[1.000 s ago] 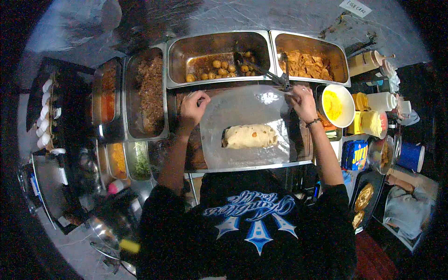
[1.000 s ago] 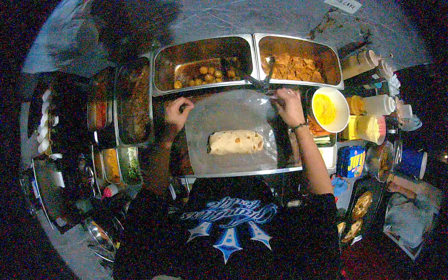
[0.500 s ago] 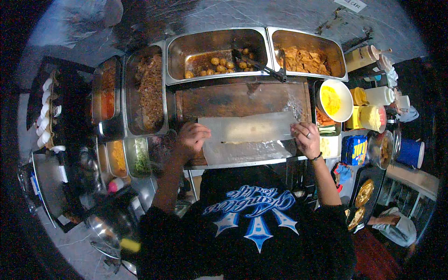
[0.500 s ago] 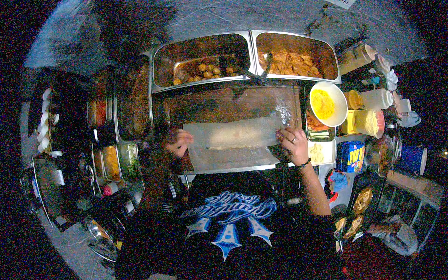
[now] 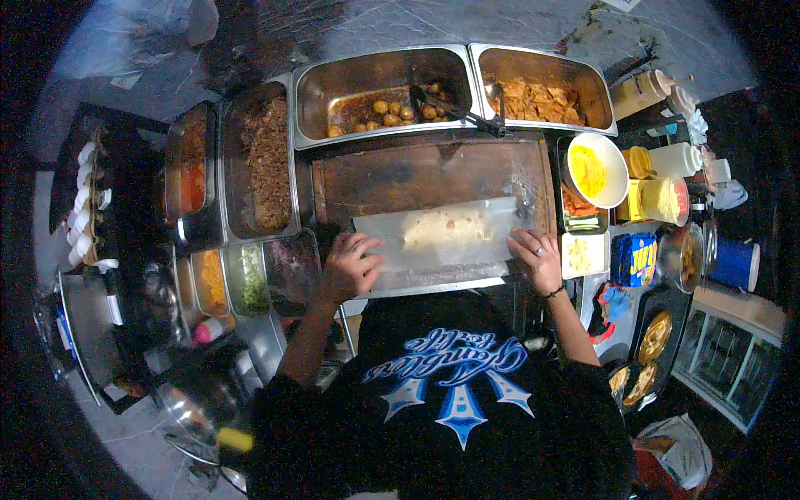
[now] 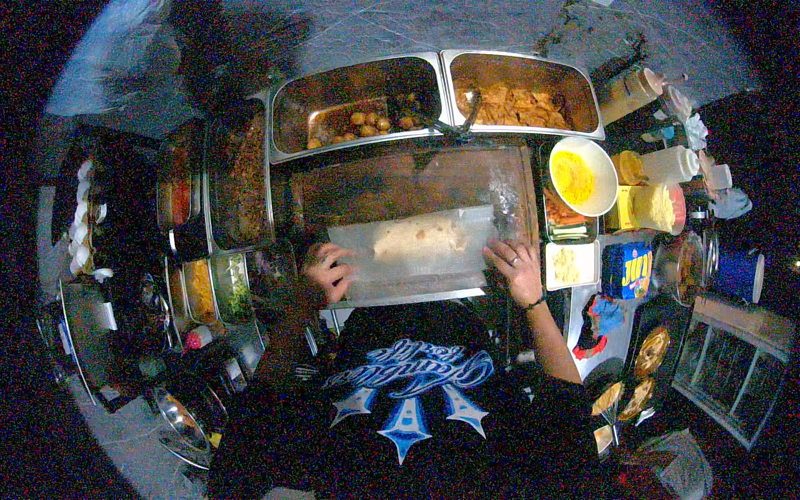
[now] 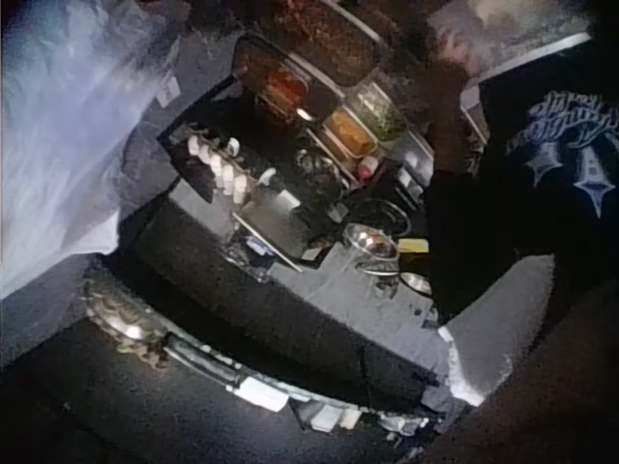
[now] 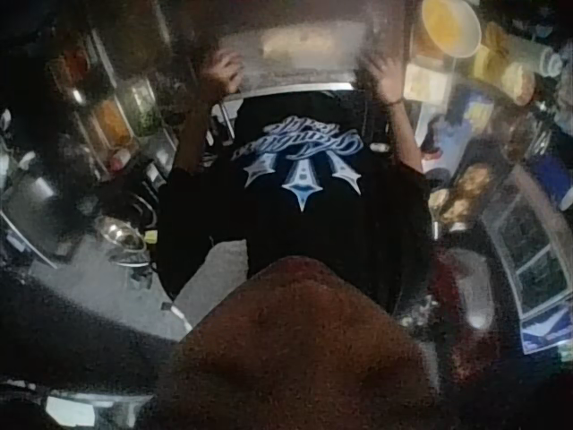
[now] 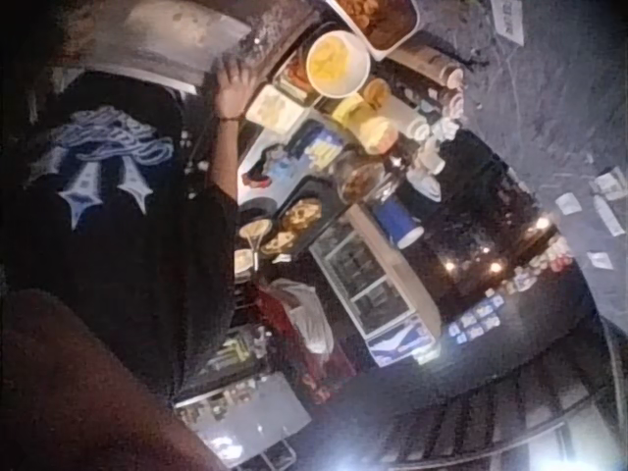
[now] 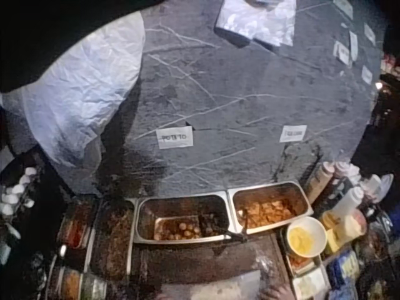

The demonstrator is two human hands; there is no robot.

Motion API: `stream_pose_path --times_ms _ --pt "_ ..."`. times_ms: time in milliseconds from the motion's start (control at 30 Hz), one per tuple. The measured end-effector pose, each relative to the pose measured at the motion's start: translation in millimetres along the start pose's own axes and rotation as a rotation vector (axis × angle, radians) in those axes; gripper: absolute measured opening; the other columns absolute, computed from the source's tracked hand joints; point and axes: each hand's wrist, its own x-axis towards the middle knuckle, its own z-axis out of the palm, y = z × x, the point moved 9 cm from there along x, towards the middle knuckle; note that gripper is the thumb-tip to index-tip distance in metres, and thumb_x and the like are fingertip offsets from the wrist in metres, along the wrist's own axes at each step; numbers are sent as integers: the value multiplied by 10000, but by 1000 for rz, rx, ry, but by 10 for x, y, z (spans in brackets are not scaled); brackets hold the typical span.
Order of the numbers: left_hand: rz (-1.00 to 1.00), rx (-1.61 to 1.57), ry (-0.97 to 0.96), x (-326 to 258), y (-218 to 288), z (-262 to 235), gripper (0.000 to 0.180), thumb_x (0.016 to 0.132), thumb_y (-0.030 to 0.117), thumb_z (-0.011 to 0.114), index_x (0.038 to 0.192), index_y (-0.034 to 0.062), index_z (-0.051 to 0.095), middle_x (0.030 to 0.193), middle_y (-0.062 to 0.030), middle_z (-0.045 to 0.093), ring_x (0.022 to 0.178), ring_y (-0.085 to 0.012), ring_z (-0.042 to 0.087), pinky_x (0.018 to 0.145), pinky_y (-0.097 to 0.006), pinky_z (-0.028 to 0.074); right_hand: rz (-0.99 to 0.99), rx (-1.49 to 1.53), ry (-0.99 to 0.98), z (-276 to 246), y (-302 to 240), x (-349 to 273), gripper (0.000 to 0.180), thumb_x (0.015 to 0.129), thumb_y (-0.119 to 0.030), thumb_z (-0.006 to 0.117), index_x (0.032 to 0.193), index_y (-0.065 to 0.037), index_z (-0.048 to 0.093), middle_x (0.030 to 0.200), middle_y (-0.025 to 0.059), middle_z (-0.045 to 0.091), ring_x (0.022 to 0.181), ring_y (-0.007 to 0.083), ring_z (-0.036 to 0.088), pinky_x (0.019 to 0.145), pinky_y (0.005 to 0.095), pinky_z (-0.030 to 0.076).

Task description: The person places a tortilla on a work surface, adds shredded vegetables and fried chicken pieces, then folds and rolls the tortilla into a wrap. The wrap is wrapped in plastic film and placed on a tray.

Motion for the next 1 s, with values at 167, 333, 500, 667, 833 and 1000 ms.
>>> stream_pose_path --times_ms 167,333,500,667,833,1000 --pt "52 -233 -17 359 -94 -291 478 681 324 781 1064 92 616 1178 -99 612 1136 -315 546 1015 -489 374 481 494 254 -228 -70 -468 456 699 -20 614 1154 -51 612 1145 127 611 1066 316 569 972 422 422" --pt "-279 -469 -370 1269 -215 261 834 672 491 798 1305 67 459 1259 -195 567 1173 -413 529 1004 -456 412 1506 1491 144 980 -203 -1391 160 840 -65 665 985 -12 626 905 81 671 809 158 622 765 265 490" --pt "-11 -217 -574 1670 384 876 1134 600 538 829 1468 64 274 1278 -293 519 1181 -444 516 973 -471 451 1500 1805 23 1168 -739 -853 267 929 -251 621 933 15 645 802 99 677 633 153 612 587 262 497" --pt "-32 137 -747 1648 679 1163 1229 608 390 845 1531 147 69 1242 -292 506 1127 -454 539 899 -562 474 1726 1659 143 1379 -852 -857 273 886 -256 698 833 -1 614 767 118 669 583 162 618 467 269 478" --pt "-93 35 -686 1646 586 1163 1123 630 256 792 1520 132 118 1208 -288 526 1105 -458 550 901 -538 483 1628 1601 285 1528 -842 -908 265 866 -200 727 755 -12 577 665 128 643 512 165 602 442 278 475" --pt "-101 -98 -590 1683 480 1192 1083 636 253 780 1499 80 149 1166 -298 545 1086 -465 556 907 -504 485 1467 1345 307 1284 -758 -840 242 891 -163 673 745 14 596 666 84 666 507 129 614 471 272 476"
